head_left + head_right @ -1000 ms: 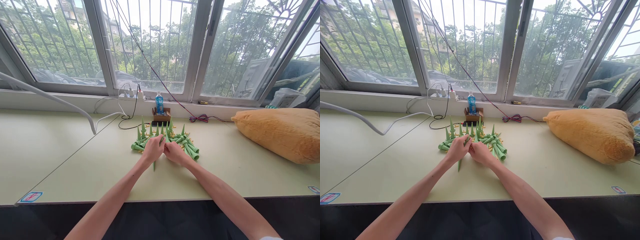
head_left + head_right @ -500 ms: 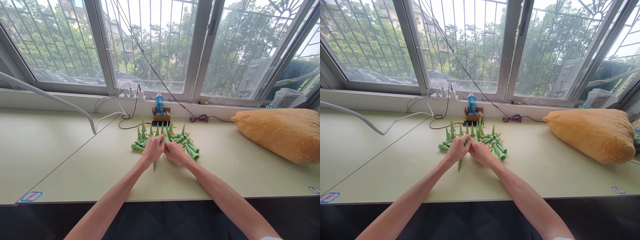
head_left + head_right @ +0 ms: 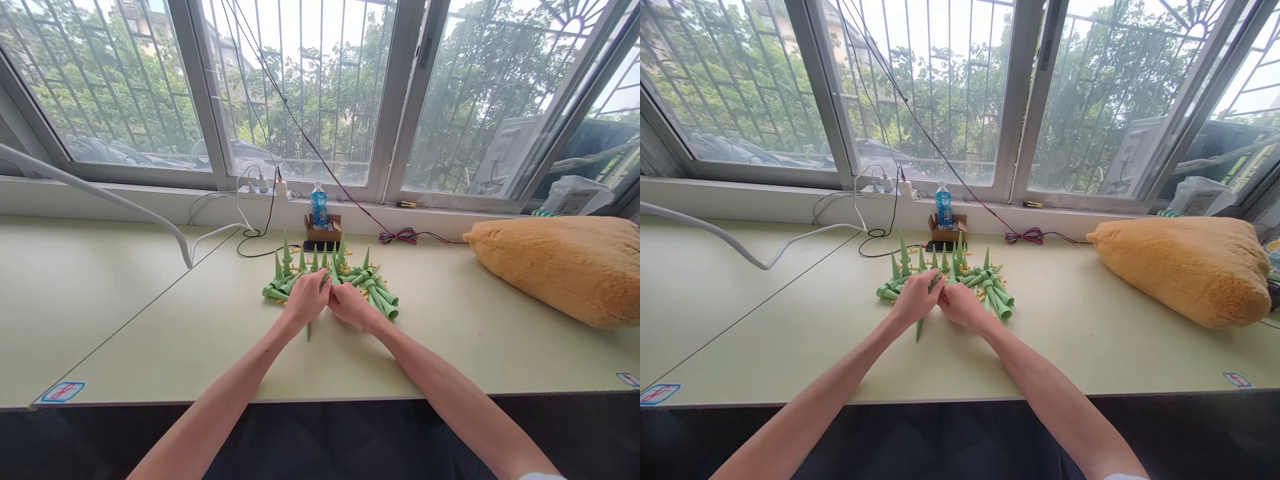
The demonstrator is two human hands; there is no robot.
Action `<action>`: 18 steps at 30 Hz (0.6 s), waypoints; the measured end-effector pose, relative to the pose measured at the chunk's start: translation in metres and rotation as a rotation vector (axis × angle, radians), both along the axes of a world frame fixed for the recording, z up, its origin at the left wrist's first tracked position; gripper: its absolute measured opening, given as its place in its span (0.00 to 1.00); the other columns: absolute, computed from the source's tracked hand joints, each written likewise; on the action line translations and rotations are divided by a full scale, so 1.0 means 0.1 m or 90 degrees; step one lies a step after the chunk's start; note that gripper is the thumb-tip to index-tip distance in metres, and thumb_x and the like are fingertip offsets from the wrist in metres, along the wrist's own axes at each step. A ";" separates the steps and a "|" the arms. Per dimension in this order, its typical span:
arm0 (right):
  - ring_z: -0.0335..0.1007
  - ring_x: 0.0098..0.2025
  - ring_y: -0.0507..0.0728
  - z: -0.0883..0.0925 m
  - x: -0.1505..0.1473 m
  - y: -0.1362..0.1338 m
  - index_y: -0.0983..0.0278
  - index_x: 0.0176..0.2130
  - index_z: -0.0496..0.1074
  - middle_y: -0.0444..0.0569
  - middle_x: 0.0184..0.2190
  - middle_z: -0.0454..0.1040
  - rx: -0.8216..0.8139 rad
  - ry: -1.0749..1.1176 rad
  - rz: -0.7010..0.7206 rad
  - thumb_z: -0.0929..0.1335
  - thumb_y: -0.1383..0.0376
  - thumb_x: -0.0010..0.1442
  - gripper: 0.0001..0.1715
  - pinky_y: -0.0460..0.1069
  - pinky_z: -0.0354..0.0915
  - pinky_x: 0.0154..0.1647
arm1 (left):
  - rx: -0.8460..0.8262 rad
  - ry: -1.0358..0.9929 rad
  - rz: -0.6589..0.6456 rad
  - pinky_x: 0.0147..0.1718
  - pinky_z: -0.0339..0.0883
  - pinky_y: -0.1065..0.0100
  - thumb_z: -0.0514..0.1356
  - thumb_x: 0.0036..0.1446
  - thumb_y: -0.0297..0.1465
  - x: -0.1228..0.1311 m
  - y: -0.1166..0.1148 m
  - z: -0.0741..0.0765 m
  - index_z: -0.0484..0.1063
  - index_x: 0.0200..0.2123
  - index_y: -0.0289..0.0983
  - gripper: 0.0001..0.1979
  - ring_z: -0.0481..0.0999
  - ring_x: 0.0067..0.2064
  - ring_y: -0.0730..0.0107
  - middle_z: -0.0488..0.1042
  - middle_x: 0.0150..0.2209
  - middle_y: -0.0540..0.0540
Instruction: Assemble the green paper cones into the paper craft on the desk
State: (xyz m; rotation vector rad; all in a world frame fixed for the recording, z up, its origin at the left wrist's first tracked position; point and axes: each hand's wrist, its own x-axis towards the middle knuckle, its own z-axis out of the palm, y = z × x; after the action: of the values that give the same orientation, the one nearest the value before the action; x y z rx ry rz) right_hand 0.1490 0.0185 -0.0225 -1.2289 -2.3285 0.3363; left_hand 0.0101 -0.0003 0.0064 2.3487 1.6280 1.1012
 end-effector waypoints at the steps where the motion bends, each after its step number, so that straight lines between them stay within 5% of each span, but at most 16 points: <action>1: 0.43 0.21 0.48 0.00 0.00 0.00 0.63 0.22 0.56 0.41 0.18 0.56 -0.003 -0.003 0.001 0.60 0.68 0.59 0.15 0.46 0.42 0.24 | -0.001 0.002 0.000 0.25 0.51 0.69 0.47 0.63 0.35 0.00 0.00 0.00 0.55 0.25 0.40 0.13 0.61 0.23 0.69 0.63 0.21 0.50; 18: 0.44 0.20 0.48 -0.03 0.01 0.02 0.63 0.21 0.53 0.41 0.17 0.55 0.017 0.008 0.022 0.61 0.67 0.60 0.17 0.46 0.42 0.23 | 0.017 0.002 -0.003 0.25 0.50 0.70 0.48 0.63 0.34 0.01 0.00 0.01 0.55 0.25 0.40 0.13 0.61 0.23 0.69 0.63 0.21 0.51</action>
State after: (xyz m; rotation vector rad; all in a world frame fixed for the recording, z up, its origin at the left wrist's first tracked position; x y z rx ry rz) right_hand 0.1500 0.0208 -0.0252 -1.1712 -2.3393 0.3217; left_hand 0.0108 -0.0006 0.0071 2.3702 1.6172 1.1257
